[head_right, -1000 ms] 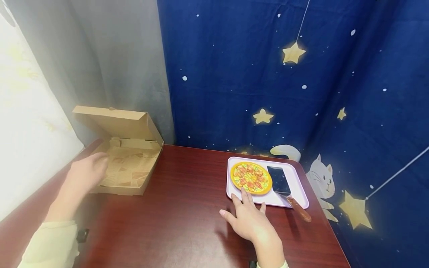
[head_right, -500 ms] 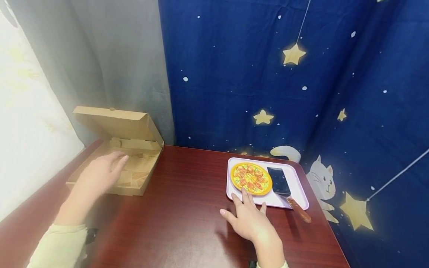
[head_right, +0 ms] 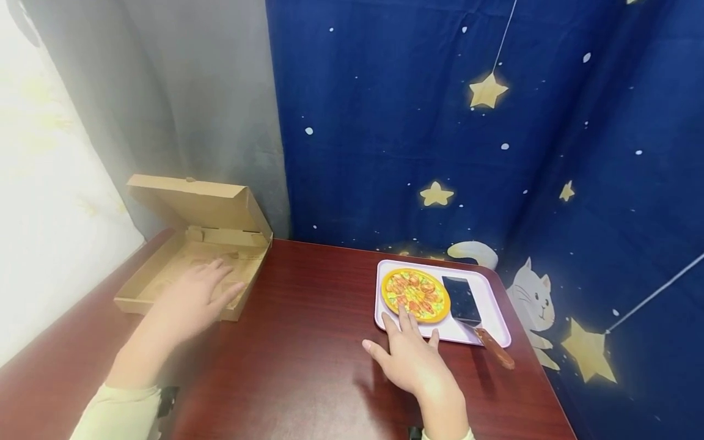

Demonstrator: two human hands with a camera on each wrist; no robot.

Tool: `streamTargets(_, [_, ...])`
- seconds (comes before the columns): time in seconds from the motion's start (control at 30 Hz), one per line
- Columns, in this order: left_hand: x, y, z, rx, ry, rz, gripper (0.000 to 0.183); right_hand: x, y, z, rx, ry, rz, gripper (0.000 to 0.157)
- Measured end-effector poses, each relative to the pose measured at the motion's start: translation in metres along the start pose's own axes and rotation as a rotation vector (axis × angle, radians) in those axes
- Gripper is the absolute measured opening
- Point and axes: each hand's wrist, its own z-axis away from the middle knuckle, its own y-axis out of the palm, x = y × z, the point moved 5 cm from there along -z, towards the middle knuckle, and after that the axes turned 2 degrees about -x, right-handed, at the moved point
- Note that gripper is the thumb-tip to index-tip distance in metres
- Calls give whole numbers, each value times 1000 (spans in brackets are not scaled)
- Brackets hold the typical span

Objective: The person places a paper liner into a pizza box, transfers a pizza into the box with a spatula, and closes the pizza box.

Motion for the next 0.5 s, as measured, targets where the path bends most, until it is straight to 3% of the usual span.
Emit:
streamTargets(0.27, [-24,-2,10,-16,26,-2,68,-3,1,1,0,5,-6,84])
streamTargets(0.5, [-34,2,14,-49,45,-1,66,-4,1,1,-5,3,3,85])
